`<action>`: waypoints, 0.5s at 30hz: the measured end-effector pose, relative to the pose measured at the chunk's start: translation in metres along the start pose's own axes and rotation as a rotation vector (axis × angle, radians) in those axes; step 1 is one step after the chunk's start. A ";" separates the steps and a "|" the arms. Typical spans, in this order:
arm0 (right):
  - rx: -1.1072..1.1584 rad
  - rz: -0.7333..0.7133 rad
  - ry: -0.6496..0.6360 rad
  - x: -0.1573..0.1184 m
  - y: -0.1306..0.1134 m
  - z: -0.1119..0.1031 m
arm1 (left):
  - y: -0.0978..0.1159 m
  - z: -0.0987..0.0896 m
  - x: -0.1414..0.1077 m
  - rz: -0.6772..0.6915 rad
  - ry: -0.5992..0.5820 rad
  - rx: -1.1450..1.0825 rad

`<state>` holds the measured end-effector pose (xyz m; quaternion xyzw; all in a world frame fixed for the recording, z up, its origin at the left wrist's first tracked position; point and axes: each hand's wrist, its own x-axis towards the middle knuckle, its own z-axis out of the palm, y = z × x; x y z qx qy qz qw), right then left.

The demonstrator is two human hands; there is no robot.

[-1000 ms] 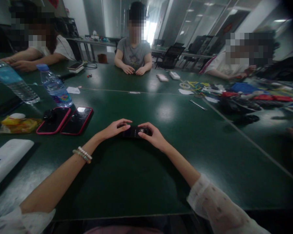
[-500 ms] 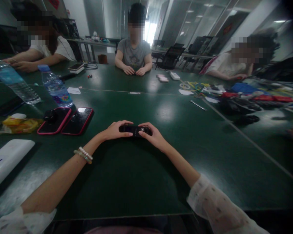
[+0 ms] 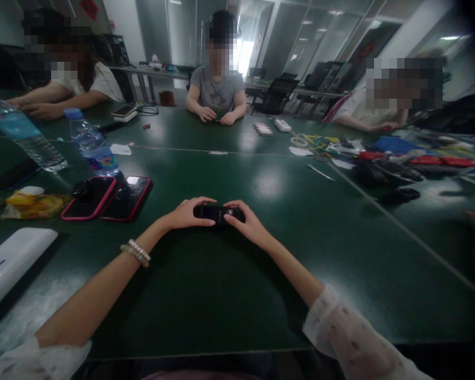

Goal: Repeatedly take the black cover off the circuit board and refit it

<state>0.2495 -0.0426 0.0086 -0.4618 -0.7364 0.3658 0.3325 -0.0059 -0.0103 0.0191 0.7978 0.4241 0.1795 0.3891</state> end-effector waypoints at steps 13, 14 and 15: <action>-0.123 -0.042 0.062 -0.004 -0.003 0.002 | 0.001 0.001 0.001 0.013 0.019 -0.005; -0.123 -0.044 0.062 -0.004 -0.002 0.002 | 0.001 0.001 0.001 0.015 0.020 -0.008; -0.125 -0.051 0.063 -0.004 -0.002 0.002 | 0.001 0.001 0.001 0.017 0.020 -0.010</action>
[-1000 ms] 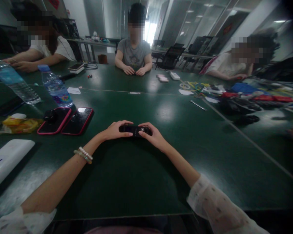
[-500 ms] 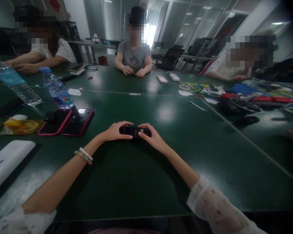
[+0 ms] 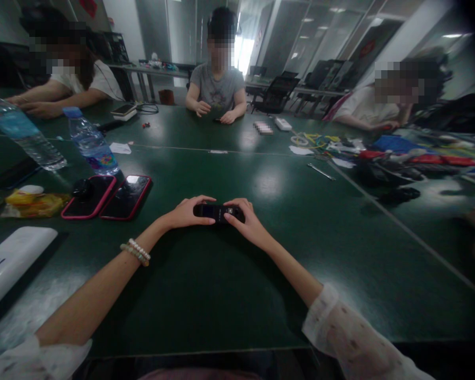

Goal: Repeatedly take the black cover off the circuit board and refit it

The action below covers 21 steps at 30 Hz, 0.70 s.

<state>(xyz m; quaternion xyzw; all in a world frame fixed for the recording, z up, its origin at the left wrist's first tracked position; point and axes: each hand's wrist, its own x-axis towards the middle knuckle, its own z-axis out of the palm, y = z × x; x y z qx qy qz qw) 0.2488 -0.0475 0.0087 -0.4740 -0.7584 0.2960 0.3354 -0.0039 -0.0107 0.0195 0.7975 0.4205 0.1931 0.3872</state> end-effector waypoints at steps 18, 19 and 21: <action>-0.117 -0.210 0.054 0.002 0.001 0.000 | -0.007 0.002 0.002 0.000 0.022 -0.006; -0.125 -0.207 0.053 0.002 0.002 0.000 | -0.007 0.002 0.002 -0.002 0.022 -0.006; -0.135 -0.203 0.052 0.003 0.002 0.000 | -0.006 0.002 0.002 0.008 0.025 -0.010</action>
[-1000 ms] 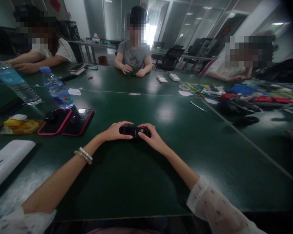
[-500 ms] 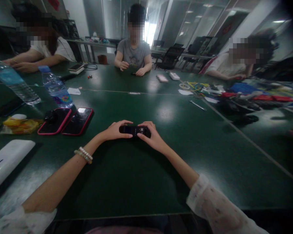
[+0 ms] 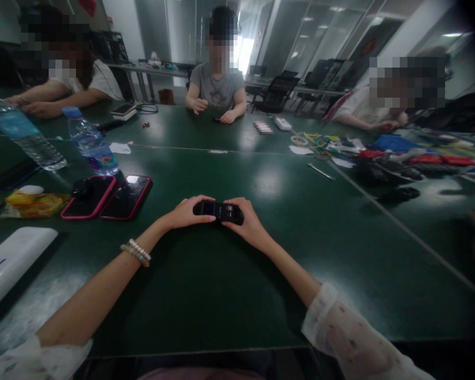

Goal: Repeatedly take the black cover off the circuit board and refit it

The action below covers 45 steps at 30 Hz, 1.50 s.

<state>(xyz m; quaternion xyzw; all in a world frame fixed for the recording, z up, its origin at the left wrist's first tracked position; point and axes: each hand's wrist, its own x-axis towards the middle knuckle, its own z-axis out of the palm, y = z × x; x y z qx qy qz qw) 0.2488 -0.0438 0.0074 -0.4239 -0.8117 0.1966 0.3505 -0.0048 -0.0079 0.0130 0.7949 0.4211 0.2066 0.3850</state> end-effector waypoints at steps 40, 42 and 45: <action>-0.034 0.337 0.390 0.000 0.053 -0.014 | -0.004 0.002 -0.001 0.029 0.026 0.094; -0.107 0.308 0.350 0.000 0.058 -0.010 | -0.003 0.002 -0.001 0.036 0.025 0.100; -0.188 0.287 0.293 0.000 0.059 -0.007 | -0.002 0.003 -0.001 0.042 0.032 0.110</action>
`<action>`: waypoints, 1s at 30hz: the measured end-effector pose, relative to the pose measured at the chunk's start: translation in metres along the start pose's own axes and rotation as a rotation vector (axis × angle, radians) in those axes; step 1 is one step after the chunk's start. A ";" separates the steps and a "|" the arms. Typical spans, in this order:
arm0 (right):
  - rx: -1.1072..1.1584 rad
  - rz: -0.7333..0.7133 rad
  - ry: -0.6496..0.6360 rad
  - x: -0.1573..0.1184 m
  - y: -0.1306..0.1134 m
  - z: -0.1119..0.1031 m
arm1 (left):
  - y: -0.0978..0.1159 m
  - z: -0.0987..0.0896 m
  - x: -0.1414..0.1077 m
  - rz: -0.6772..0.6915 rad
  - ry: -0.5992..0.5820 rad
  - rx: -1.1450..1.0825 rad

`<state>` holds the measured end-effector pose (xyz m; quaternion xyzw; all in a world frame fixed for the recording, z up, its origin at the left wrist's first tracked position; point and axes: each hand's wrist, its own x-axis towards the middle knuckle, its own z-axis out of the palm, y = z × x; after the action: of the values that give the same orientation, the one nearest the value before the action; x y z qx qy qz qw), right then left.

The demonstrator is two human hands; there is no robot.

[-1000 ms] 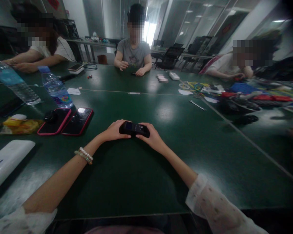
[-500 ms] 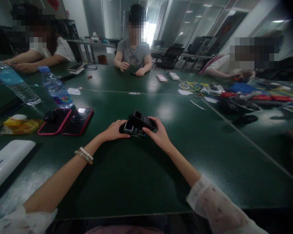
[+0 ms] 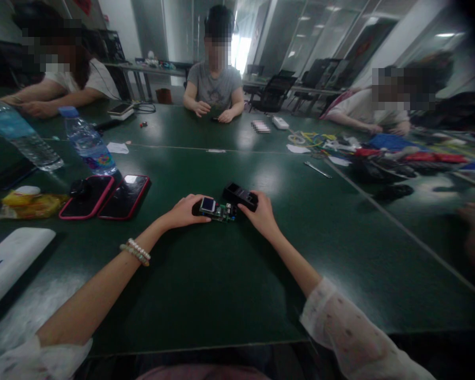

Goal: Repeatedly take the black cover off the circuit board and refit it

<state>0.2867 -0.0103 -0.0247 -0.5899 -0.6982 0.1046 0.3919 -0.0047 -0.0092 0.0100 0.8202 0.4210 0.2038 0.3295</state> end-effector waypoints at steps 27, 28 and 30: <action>0.340 -0.181 -0.248 -0.016 -0.058 -0.016 | -0.004 0.002 0.001 -0.067 0.027 0.023; 0.333 -0.191 -0.262 -0.016 -0.058 -0.015 | -0.005 0.003 0.002 -0.072 0.035 0.026; 0.310 -0.216 -0.281 -0.016 -0.056 -0.012 | -0.005 0.004 0.002 -0.079 0.051 0.036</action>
<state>0.2532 -0.0443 0.0109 -0.4242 -0.7805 0.2493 0.3856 -0.0042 -0.0066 0.0040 0.8033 0.4648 0.2038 0.3117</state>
